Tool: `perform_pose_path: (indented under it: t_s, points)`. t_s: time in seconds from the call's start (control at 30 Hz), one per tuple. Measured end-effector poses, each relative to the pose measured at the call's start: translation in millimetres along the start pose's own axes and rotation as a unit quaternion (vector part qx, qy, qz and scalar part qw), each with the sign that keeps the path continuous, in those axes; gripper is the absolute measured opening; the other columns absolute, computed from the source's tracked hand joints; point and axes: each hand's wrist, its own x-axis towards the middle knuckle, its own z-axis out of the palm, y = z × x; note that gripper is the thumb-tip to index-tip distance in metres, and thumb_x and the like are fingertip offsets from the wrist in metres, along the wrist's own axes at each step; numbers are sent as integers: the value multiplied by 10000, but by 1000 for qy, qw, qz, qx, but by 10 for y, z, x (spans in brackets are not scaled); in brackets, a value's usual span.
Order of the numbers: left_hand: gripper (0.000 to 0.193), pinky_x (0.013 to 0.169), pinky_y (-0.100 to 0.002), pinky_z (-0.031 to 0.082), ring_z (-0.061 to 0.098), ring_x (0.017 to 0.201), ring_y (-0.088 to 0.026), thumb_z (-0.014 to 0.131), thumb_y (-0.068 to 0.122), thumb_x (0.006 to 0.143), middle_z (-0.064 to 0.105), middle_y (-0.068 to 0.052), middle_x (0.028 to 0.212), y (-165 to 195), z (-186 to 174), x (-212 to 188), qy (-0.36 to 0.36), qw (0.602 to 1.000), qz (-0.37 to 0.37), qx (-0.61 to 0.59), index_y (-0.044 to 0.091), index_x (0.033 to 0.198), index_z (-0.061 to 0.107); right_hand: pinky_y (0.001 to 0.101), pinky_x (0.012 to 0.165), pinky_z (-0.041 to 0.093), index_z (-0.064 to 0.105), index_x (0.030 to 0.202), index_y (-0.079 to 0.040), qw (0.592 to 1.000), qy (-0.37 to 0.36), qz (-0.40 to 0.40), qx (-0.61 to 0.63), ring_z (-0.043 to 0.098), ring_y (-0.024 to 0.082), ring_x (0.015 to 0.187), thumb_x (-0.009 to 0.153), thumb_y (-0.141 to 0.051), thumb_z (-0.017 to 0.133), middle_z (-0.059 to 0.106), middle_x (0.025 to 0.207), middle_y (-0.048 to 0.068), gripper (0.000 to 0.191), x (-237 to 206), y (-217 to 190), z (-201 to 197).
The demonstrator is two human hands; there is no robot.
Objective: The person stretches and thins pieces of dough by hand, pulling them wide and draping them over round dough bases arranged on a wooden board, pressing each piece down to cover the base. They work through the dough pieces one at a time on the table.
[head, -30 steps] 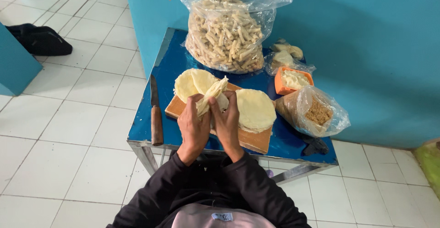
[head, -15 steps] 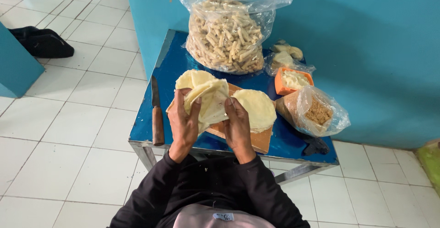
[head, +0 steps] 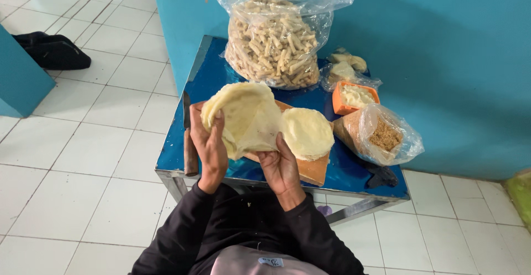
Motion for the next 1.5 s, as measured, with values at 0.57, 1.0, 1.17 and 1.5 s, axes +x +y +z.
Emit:
perform_pose_path:
  t_s: [0.57, 1.0, 1.17, 1.5]
  points:
    - [296, 914, -343, 558, 655, 1091, -193, 598, 132, 1021, 657, -77, 1206, -93, -84, 71, 59, 953, -202, -218, 52, 1300, 538, 384, 1134, 489, 463, 1471, -47, 999, 42, -10, -1, 590, 218, 1323, 1043, -244, 580, 598, 1437, 94, 486, -238, -192, -163]
    - [325, 874, -430, 623, 705, 1090, -280, 585, 196, 985, 666, -135, 1247, -308, -360, 215, 124, 935, -261, -205, 71, 1276, 516, 412, 1094, 531, 521, 1428, -25, 952, 160, -182, -187, 646, 234, 1262, 1053, -248, 571, 641, 1383, 107, 440, -653, -1603, -103]
    - [308, 862, -429, 614, 693, 1083, -249, 604, 252, 1006, 652, -119, 1229, -518, -377, 57, 114, 932, -289, -184, 62, 1231, 515, 314, 953, 544, 702, 1241, 15, 681, 67, -298, -666, 699, 184, 1081, 1099, -245, 568, 747, 1204, 113, 325, -109, -2045, 206]
    - [400, 1042, -358, 472, 601, 1226, -175, 505, 321, 1041, 630, -59, 1318, -540, -464, -302, 56, 916, -319, -236, 27, 1312, 527, 436, 1091, 488, 662, 1338, -74, 348, -150, -245, -892, 583, 310, 1333, 1005, -169, 606, 642, 1410, 119, 350, -76, -1261, -43]
